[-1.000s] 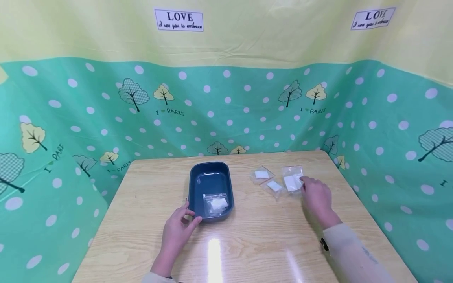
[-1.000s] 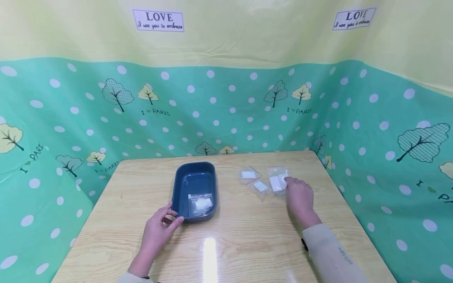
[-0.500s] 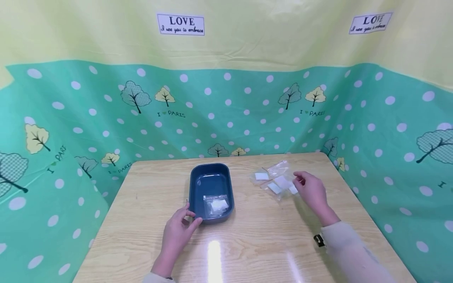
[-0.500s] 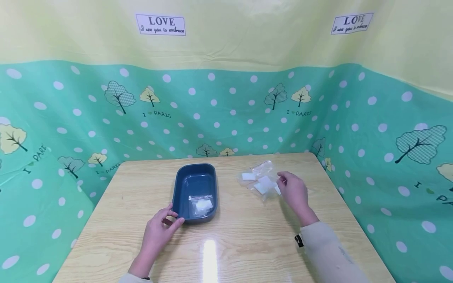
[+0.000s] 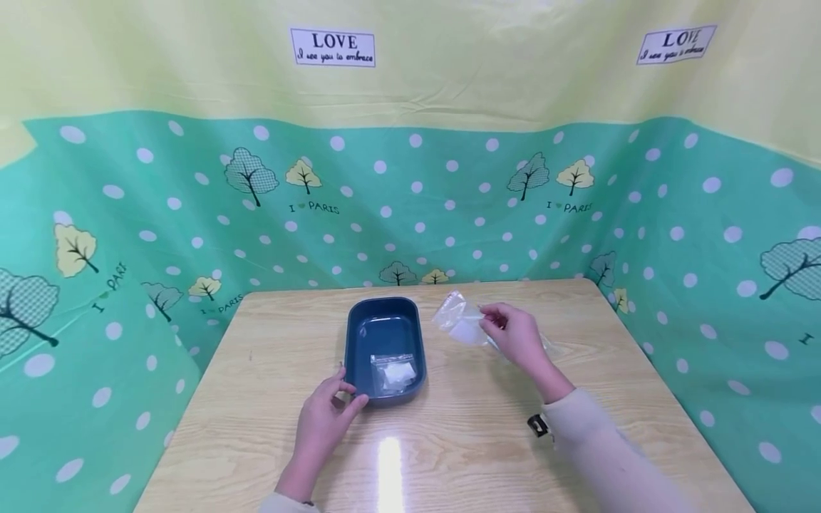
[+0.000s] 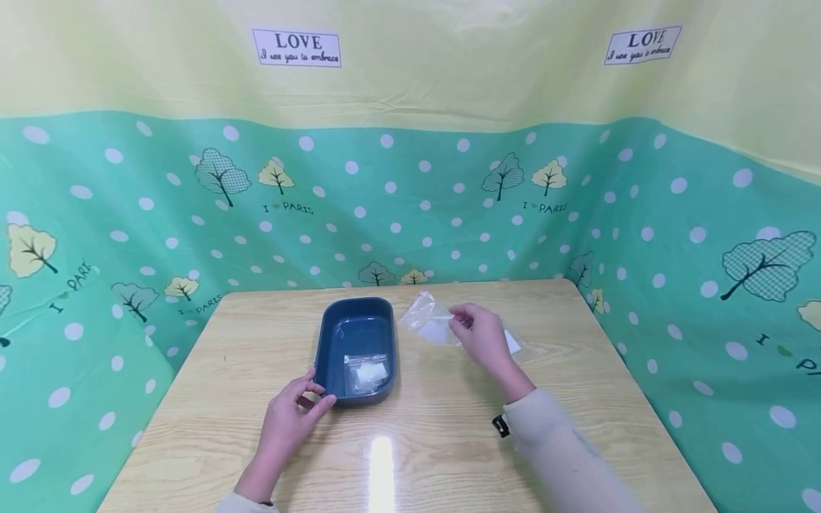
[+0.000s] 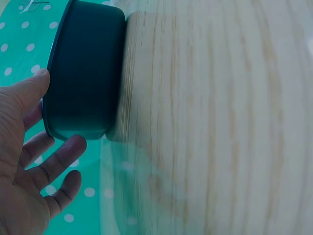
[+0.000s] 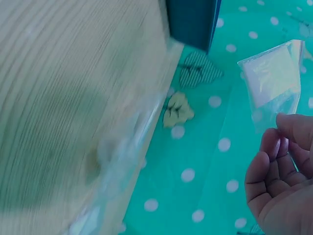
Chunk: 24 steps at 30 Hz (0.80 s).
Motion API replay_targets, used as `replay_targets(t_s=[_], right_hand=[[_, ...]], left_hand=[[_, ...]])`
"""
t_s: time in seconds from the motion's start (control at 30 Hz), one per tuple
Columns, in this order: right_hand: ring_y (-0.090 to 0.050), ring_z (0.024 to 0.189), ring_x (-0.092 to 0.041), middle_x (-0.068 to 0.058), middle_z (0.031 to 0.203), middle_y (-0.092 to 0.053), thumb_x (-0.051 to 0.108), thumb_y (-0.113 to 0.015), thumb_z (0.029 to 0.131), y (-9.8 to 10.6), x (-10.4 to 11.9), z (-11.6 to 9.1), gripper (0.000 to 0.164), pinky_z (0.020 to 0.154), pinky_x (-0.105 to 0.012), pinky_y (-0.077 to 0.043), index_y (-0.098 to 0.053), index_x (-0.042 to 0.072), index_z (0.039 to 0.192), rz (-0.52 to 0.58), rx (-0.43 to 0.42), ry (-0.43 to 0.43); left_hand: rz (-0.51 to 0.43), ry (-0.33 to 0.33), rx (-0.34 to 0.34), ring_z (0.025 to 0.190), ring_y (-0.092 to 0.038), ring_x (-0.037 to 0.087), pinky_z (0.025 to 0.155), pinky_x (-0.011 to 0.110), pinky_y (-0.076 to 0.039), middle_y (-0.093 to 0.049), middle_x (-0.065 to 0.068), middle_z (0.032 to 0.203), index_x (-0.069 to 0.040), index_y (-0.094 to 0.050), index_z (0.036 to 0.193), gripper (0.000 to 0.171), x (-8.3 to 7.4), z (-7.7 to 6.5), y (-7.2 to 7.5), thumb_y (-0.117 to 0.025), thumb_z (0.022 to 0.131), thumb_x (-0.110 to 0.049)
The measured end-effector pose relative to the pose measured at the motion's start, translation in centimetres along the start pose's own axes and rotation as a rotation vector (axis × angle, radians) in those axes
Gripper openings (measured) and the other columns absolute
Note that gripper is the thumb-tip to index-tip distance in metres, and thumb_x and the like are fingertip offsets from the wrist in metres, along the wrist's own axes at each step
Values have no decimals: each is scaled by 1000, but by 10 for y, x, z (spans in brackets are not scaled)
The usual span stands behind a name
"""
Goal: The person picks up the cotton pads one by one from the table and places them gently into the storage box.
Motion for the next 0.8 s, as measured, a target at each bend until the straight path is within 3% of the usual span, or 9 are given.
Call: replay_targets(t_s=[0.2,0.5,0.8], right_hand=[[-68,86,-18,-9,99,-77,12,-77,98,-29,18,5,24,69,-20,-56,-76,3,120,59,79,-3],[-68,84,-14,-5,95,-77,11,-80,95,-79,39,14,20,72,-23,-59,-79,6,114,103,133,4],[-68,86,-12,-3,96,-79,11,-78,96,-128,52,15,15,78,-27,-61,-79,9,112,93,218,0]], left_hand=[[2,7,-2,86,-70,13,81,27,-60,-60,10,157,-15,-74,103,29,0,0,0,-88,89,-36],[-5,10,-7,86,-72,15,81,29,-61,-61,10,157,-16,-74,103,27,-1,-1,1,-88,89,-35],[-9,-32,-48,81,-71,13,76,27,-61,-64,13,153,-14,-74,101,27,-3,-2,1,-90,87,-31]])
Point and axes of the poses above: each hand's wrist, its own z-axis towards the middle knuckle, its own y-axis out of the back of the hand, x = y × z, the point moved 8 cm from there along z, towards the middle knuckle
